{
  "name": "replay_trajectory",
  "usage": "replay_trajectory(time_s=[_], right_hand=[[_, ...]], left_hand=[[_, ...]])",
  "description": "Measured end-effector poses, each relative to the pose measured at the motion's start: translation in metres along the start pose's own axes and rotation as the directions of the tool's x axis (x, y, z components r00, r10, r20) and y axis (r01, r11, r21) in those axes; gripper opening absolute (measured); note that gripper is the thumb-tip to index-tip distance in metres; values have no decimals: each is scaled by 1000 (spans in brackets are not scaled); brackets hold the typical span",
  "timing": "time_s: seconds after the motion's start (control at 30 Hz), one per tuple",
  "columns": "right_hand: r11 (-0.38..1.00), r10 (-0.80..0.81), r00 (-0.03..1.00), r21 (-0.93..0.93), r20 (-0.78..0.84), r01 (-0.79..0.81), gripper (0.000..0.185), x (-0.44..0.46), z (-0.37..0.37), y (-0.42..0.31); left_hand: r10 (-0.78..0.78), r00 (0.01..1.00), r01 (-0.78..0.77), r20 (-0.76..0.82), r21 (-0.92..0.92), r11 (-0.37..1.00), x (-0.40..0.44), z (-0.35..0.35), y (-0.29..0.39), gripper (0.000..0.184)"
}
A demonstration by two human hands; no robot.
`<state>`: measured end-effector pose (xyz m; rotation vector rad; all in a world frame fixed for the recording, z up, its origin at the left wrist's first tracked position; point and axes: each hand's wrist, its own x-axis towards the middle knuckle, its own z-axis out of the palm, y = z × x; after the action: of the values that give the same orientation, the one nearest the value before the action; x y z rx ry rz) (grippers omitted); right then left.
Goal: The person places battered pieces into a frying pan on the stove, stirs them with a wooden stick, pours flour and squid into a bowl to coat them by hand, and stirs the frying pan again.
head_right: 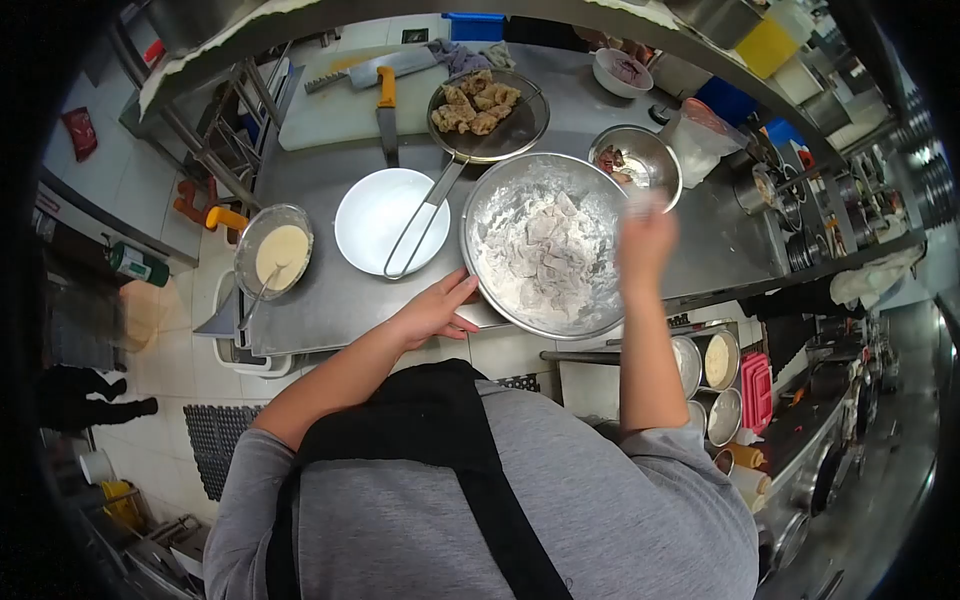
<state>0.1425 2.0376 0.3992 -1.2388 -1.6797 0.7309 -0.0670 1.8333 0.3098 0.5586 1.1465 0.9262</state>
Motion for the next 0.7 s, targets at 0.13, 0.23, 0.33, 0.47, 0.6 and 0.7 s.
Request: replay_trajectory(time_s=[0.13, 0.23, 0.33, 0.47, 0.6, 0.7], right_hand=[[611, -307, 835, -579, 456, 540, 26, -27, 23, 58], [746, -99, 955, -614, 279, 256, 23, -23, 2, -29], [884, -352, 933, -302, 75, 358, 15, -22, -7, -57], [867, -245, 965, -425, 95, 262, 11, -52, 28, -18], [599, -71, 951, -750, 300, 281, 18, -68, 47, 37], [583, -129, 954, -758, 270, 294, 15, -36, 29, 12]], left_hand=[[45, 998, -40, -36, 135, 990, -48, -36, -15, 68], [81, 990, -66, -114, 130, 989, -101, -68, -34, 59], [122, 957, -115, -265, 43, 992, -154, -104, -60, 54], [114, 841, -159, -529, -40, 987, -216, -157, -123, 49], [39, 735, -127, -677, -81, 989, -272, -190, -203, 50], [29, 648, 64, -761, 93, 994, -303, -222, -313, 48]])
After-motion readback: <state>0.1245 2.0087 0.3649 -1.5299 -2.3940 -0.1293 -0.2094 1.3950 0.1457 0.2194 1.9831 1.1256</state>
